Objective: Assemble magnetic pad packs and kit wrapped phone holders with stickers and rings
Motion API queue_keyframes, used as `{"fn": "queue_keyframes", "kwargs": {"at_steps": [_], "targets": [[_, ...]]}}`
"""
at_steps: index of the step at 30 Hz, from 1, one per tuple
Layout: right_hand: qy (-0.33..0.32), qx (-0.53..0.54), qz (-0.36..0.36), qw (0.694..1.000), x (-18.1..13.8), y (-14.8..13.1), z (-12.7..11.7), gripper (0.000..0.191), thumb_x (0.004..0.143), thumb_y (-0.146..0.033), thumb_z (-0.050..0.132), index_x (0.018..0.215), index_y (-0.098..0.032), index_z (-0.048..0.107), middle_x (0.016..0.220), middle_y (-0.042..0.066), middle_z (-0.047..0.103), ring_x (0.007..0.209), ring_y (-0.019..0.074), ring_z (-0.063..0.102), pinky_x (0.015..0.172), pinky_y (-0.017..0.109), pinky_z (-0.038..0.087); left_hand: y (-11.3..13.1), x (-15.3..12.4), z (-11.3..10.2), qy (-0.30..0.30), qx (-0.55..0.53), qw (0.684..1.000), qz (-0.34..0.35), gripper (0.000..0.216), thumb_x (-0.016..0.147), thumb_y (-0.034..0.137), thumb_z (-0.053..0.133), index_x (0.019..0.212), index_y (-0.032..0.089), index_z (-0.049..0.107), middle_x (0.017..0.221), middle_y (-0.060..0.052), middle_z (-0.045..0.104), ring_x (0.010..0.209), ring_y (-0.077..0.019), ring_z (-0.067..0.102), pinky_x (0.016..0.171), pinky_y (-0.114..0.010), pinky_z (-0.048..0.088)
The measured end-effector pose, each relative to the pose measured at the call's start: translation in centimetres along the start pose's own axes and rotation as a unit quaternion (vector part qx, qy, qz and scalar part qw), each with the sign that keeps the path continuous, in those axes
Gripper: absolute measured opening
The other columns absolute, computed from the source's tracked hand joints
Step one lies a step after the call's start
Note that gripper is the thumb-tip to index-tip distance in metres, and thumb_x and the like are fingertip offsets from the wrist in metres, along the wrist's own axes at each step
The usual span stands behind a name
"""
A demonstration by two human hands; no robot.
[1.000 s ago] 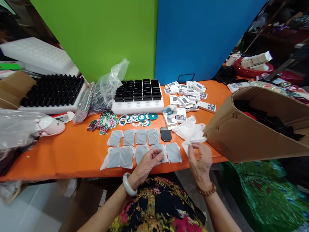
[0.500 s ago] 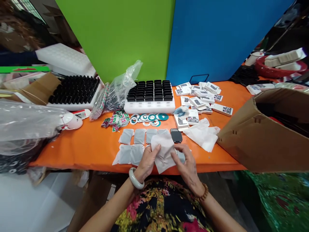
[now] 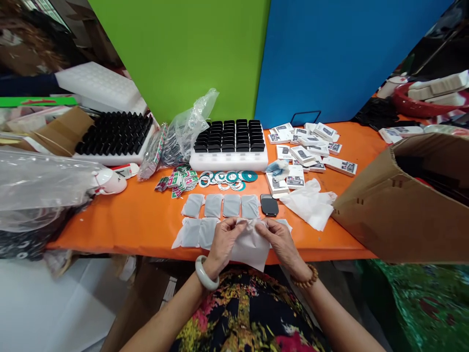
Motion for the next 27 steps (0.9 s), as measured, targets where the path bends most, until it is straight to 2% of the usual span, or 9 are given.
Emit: {"fn": "queue_keyframes", "kwargs": {"at_steps": [3,6,11,15,18,20,22,25,27], "targets": [[0.02,0.095,0.015,0.995,-0.3,0.7,-0.2,0.032,0.067,-0.049,0.076,0.074,-0.019,0.068,0.075,0.001,0.064,0.066,0.0151,0.053,0.061,0.027,0.042,-0.6,0.1,0.1,-0.005,-0.038,0.999,-0.018,0.029,0.056,0.032,0.084,0.061,0.013,0.063,0.06,0.003,0.06,0.058,-0.0075,0.049,0.059,-0.019,0.039],[-0.003,0.171,0.062,0.983,-0.5,1.8,0.7,0.036,0.067,-0.053,0.075,0.082,-0.02,0.069,0.074,0.003,0.065,0.07,0.0189,0.057,0.068,0.031,0.047,-1.7,0.0,0.7,-0.043,-0.101,0.992,-0.063,0.03,0.059,0.033,0.083,0.066,0.014,0.06,0.063,0.003,0.06,0.057,-0.0079,0.05,0.058,-0.02,0.041],[-0.04,0.116,0.054,0.991,-0.9,2.4,1.1,0.037,0.073,-0.058,0.068,0.073,-0.02,0.063,0.065,0.002,0.058,0.062,0.0161,0.052,0.061,0.029,0.044,-2.1,0.0,0.8,-0.059,-0.101,0.99,-0.08,0.034,0.065,0.039,0.08,0.072,0.014,0.058,0.064,0.002,0.059,0.057,-0.0071,0.049,0.059,-0.019,0.041],[-0.085,0.006,0.028,0.996,-0.1,1.6,0.3,0.041,0.082,-0.057,0.058,0.067,-0.019,0.057,0.058,-0.002,0.05,0.053,0.0116,0.042,0.053,0.025,0.036,-1.5,0.1,1.3,-0.138,0.051,0.987,-0.07,0.034,0.068,0.043,0.075,0.072,0.015,0.055,0.062,0.004,0.053,0.055,-0.0077,0.043,0.054,-0.02,0.034],[-0.064,-0.178,-0.085,0.978,2.1,-1.6,-1.3,0.037,0.089,-0.052,0.049,0.079,-0.02,0.063,0.074,0.002,0.06,0.068,0.0159,0.053,0.065,0.029,0.042,0.1,0.5,1.2,-0.157,0.257,0.953,0.012,0.024,0.072,0.036,0.068,0.067,0.015,0.057,0.061,0.004,0.05,0.058,-0.0097,0.041,0.055,-0.022,0.03],[-0.027,-0.327,-0.181,0.927,3.9,-4.2,-2.0,0.029,0.092,-0.044,0.046,0.093,-0.021,0.065,0.093,0.006,0.066,0.088,0.0204,0.058,0.08,0.033,0.042,1.3,0.6,1.3,-0.153,0.367,0.915,0.065,0.02,0.076,0.031,0.061,0.063,0.015,0.057,0.06,0.003,0.049,0.06,-0.0112,0.042,0.058,-0.023,0.031],[-0.011,-0.466,-0.238,0.852,5.9,-5.7,-2.0,0.024,0.093,-0.034,0.044,0.103,-0.022,0.063,0.105,0.008,0.066,0.099,0.0232,0.057,0.087,0.037,0.039,2.1,0.5,1.8,-0.16,0.423,0.887,0.092,0.018,0.079,0.028,0.057,0.065,0.016,0.06,0.061,0.002,0.053,0.062,-0.013,0.046,0.061,-0.024,0.033],[-0.029,-0.658,-0.235,0.715,9.0,-5.4,-1.9,0.023,0.093,-0.021,0.042,0.103,-0.019,0.063,0.105,0.011,0.066,0.101,0.0261,0.055,0.088,0.04,0.033,2.8,0.2,2.7,-0.176,0.455,0.865,0.115,0.016,0.079,0.026,0.056,0.069,0.018,0.065,0.067,0.0,0.061,0.066,-0.0156,0.053,0.064,-0.025,0.036],[-0.036,-0.727,-0.213,0.652,10.9,-4.9,-3.0,0.025,0.089,-0.011,0.041,0.094,-0.018,0.065,0.098,0.013,0.067,0.099,0.0276,0.054,0.089,0.043,0.03,3.1,0.0,3.0,-0.185,0.467,0.854,0.132,0.013,0.078,0.023,0.056,0.071,0.018,0.066,0.069,-0.001,0.064,0.068,-0.0165,0.055,0.065,-0.025,0.037]]}}
Point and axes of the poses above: each hand's wrist, its own x-axis towards the middle knuckle, its own z-axis out of the palm, y = z × x, the point moved 9 cm from there along x, towards the middle knuckle
